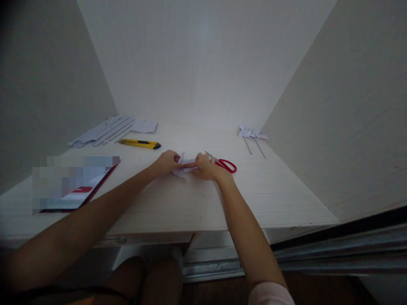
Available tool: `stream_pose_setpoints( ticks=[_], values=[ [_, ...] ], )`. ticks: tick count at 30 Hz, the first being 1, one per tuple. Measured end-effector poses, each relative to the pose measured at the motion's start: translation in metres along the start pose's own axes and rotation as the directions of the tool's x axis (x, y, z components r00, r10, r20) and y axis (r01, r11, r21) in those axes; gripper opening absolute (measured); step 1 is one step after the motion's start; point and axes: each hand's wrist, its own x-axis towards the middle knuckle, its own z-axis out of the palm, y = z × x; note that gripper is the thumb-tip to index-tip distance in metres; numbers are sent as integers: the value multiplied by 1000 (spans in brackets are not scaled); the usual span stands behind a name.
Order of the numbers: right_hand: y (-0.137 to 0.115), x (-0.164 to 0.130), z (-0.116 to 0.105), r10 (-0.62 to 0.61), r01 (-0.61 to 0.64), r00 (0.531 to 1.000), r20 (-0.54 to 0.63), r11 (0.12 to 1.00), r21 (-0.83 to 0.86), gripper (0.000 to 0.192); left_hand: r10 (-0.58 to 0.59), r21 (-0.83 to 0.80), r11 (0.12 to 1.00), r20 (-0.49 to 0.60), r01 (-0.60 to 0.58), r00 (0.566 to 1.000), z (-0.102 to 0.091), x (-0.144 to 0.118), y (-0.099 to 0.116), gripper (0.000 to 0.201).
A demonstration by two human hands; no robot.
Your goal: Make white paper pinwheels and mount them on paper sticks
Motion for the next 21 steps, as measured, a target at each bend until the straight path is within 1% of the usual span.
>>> stream_pose_setpoints(
  ticks=[2,4,9,11,13,15,16,18,21],
  values=[
    [1,-2,1,-1,1,1000,4,1000,-17,41,15,-8,1000,12,-15,1000,-1,-1,2,13],
    [1,-3,2,-6,6,1000,-11,1000,-26,44,32,-33,999,-18,-32,999,-1,-2,2,9],
    [2,-3,3,-13,10,996,-85,999,-32,50,23,-213,976,-99,-44,995,3,3,-5,9],
    [2,-3,3,-16,13,993,-120,999,-30,51,21,-325,944,-130,-62,991,7,7,-8,7],
    [2,-4,2,-16,11,986,-168,1000,-29,53,-10,-504,861,-137,-61,991,9,10,-10,7],
    [3,-4,2,-21,14,971,-237,999,-29,56,-51,-688,724,-114,-42,992,10,10,-10,11],
    [4,-4,2,-25,18,961,-277,999,-30,57,-66,-756,654,-105,-36,992,10,10,-9,13],
    [3,-4,3,-31,22,933,-358,999,-30,57,-90,-840,540,-117,-50,989,8,8,-6,15],
    [-2,-2,3,-41,30,879,-475,999,-30,54,-106,-892,439,-171,-108,980,5,7,-2,20]
  ],
)
